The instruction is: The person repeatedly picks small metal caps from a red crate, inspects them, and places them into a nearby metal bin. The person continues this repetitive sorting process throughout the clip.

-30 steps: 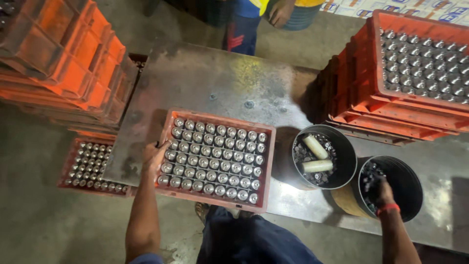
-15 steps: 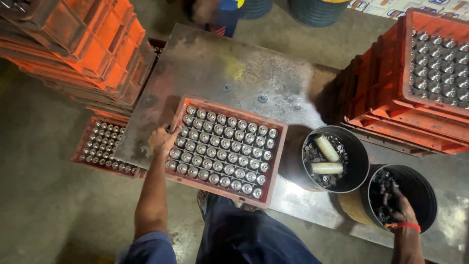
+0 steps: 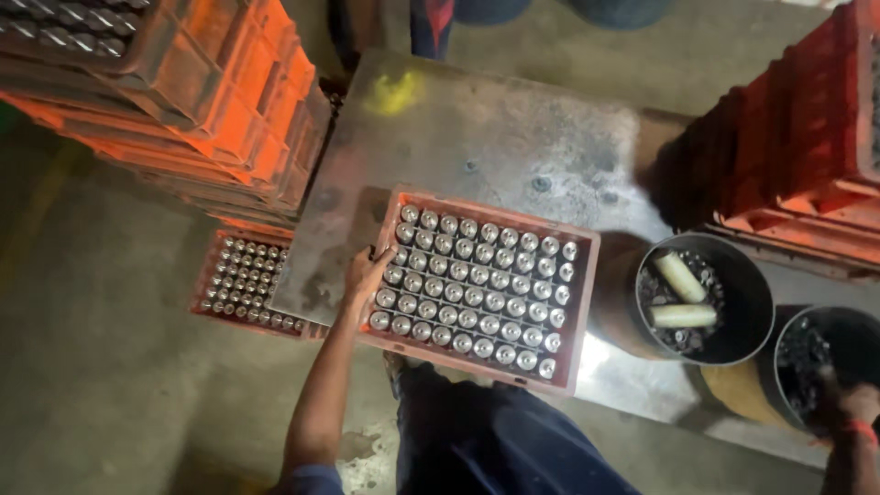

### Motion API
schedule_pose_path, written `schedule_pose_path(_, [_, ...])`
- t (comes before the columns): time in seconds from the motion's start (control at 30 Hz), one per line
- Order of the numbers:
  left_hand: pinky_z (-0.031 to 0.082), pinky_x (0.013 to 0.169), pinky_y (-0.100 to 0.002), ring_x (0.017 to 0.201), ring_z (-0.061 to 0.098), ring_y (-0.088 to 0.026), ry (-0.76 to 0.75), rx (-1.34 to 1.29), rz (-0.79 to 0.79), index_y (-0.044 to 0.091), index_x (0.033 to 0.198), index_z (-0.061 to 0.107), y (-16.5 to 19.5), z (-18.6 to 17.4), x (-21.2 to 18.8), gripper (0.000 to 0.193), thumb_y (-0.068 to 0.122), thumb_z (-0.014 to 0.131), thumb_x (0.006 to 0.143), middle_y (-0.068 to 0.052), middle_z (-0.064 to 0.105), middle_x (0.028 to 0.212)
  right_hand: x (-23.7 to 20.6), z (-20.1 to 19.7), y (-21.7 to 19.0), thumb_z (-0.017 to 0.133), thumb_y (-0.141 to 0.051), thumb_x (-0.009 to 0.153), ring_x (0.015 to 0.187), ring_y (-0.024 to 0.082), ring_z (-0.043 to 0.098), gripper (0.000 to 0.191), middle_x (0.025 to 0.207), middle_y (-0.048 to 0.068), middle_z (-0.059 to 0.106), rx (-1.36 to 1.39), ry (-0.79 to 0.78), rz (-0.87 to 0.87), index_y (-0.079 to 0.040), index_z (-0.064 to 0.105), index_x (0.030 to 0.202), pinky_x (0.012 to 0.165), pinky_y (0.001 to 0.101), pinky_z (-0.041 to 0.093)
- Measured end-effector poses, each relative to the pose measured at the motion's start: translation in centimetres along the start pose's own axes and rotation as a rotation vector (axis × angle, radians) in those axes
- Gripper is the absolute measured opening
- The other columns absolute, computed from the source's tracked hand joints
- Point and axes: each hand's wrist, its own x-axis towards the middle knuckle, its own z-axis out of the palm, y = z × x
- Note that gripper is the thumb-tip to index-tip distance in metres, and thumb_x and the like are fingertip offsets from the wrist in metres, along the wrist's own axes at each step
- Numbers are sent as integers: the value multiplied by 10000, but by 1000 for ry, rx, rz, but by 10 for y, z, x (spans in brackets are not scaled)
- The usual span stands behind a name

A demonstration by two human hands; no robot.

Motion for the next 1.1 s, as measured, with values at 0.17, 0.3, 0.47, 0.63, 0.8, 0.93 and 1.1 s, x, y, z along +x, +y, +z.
schedule_pose_path(0.17, [522, 735, -473, 845, 687, -349, 171, -42, 146, 23, 1037, 693, -4, 8, -17, 508, 502, 756, 882, -186, 729, 939, -43, 35, -39, 647, -375, 1177, 658, 68, 449, 296, 841, -32, 515, 760, -179, -100, -110, 607, 1052, 528, 218, 338])
schedule_pose_path(0.3, [524, 798, -452, 927, 671, -338, 434, -129, 373, 21, 1127, 671, -9, 12, -29, 379, 359, 724, 963, -182, 700, 1036, -110, 127, -45, 631, -371, 1198, 629, 9, 402, 253, 829, -85, 475, 987, -503, -137, -158, 576, 1074, 496, 156, 296])
schedule_pose_path(0.47, [542, 809, -425, 917, 665, -290, 391, -610, 133, 67, 1130, 676, -26, 57, -76, 353, 403, 635, 1028, -130, 716, 1013, -201, 283, -38, 620, -315, 1054, 545, -17, 376, 145, 759, -122, 471, 729, -678, 229, -172, 603, 1037, 412, 148, 241])
schedule_pose_path(0.63, [396, 1001, -510, 1267, 536, -315, -13, -888, -363, 21, 1339, 560, -21, 132, -147, 527, 468, 452, 1082, -161, 563, 1355, -296, 390, -60, 661, -298, 1003, 627, 40, 520, 200, 809, -43, 622, 414, -593, -54, -99, 664, 1020, 526, 211, 418])
schedule_pose_path(0.8, [491, 1033, -353, 1158, 609, -203, -589, -1665, -682, 85, 1243, 609, -16, 145, -170, 534, 533, 428, 1016, -68, 632, 1225, -356, 431, -72, 751, -161, 913, 773, 242, 684, 116, 842, 85, 732, -33, -528, -898, -45, 741, 908, 753, 352, 534])
schedule_pose_path(0.93, [466, 1079, -336, 1191, 585, -173, -675, -2074, -484, 100, 1250, 600, -21, 133, -168, 401, 411, 442, 1052, -33, 610, 1225, -373, 428, -78, 788, -103, 851, 811, 258, 731, 101, 889, 108, 757, -40, -526, -1156, -48, 755, 929, 1027, 453, 483])
schedule_pose_path(1.1, [519, 868, -287, 1007, 641, -132, -465, -1784, -616, 142, 1198, 613, -28, 130, -170, 355, 393, 426, 1031, 1, 656, 1103, -373, 430, -78, 748, -128, 905, 917, 252, 716, 147, 996, 120, 762, 28, -604, -854, -3, 759, 982, 854, 357, 550])
